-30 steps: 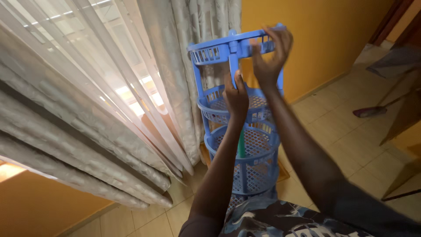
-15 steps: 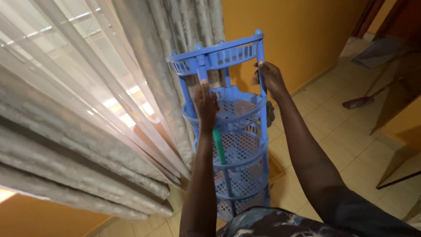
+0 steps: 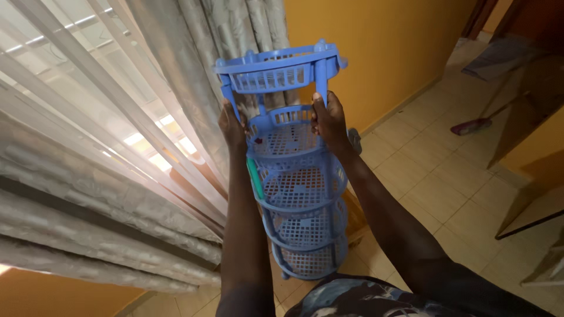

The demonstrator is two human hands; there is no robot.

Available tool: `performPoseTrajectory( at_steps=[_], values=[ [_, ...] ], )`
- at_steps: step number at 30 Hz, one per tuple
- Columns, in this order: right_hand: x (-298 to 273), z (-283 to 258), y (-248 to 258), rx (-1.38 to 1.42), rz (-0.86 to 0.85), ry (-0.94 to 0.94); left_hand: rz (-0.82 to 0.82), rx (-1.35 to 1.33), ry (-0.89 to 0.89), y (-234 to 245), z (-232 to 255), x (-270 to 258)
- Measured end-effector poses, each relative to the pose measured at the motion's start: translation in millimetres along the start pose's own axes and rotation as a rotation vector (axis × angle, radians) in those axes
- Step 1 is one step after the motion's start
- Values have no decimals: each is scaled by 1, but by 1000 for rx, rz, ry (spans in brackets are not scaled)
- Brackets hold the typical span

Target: The person assembles a blue plastic three-tier rack by inserting vertical support rods into the tiers and stacking them together. They repeatedly remove and reinsert the rods and tiers, moving parts between a small wooden table and a white desk while aligning the components.

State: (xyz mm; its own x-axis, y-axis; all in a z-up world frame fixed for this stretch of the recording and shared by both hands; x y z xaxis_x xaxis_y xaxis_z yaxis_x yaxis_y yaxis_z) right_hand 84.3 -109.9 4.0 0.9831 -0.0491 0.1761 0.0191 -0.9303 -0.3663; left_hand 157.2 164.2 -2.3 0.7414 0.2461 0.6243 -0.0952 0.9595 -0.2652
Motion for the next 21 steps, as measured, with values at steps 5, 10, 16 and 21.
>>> performPoseTrajectory(
  at_steps=[5,10,16,21],
  values=[
    [-18,30,-16,-243,126,-47,-11,26,39,25,-16,20],
    [-59,33,-34,-630,160,282,-23,-79,104,43,0,14],
    [-57,36,-23,-788,115,265,23,-139,161,50,11,10],
    [-53,34,-26,-703,147,202,28,-130,189,46,9,8]
  ],
)
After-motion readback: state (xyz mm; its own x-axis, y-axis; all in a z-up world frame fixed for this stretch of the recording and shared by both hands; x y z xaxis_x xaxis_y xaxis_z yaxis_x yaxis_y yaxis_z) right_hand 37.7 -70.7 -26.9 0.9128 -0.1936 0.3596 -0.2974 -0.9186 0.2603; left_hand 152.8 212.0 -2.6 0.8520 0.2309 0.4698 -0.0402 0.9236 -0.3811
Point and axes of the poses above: each hand's wrist, its own x-axis towards the middle knuckle, its own y-axis out of the back of the hand, z = x × y, the point moved 6 cm from there along x, towards the middle knuckle, and after that the axes turned 12 degrees about -y, right-handed, at the moved point
